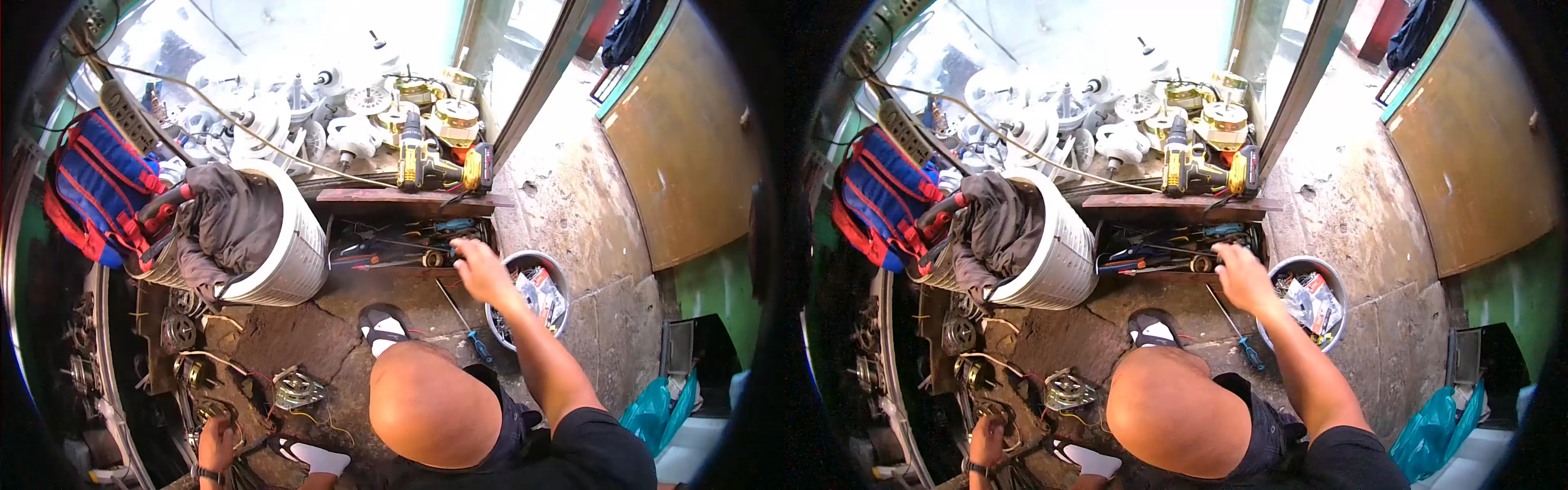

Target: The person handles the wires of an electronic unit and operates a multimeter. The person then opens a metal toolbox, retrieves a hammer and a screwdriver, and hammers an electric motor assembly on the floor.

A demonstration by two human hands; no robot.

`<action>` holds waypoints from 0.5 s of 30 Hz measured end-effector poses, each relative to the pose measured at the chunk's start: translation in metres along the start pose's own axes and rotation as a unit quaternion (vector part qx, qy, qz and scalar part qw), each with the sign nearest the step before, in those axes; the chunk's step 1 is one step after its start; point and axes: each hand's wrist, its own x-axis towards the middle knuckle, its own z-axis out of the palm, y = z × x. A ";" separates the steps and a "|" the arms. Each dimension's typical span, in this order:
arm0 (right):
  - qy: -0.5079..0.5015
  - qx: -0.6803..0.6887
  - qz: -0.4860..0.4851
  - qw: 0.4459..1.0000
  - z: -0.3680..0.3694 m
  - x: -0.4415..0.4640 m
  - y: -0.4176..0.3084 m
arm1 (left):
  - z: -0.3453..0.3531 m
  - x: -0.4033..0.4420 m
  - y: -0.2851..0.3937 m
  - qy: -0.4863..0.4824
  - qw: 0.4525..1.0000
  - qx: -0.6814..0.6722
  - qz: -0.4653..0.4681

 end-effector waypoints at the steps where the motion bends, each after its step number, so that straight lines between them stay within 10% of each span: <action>1: -0.013 0.016 0.009 1.000 0.023 -0.007 0.016 | -0.005 -0.012 -0.006 -0.013 0.999 0.028 -0.020; 7: -0.064 0.059 0.013 0.996 0.143 -0.054 0.015 | -0.013 -0.047 -0.034 -0.255 0.956 -0.067 -0.132; 15: 0.052 0.036 -0.028 0.998 0.155 -0.042 0.013 | -0.075 -0.031 0.015 -0.073 0.973 -0.142 -0.167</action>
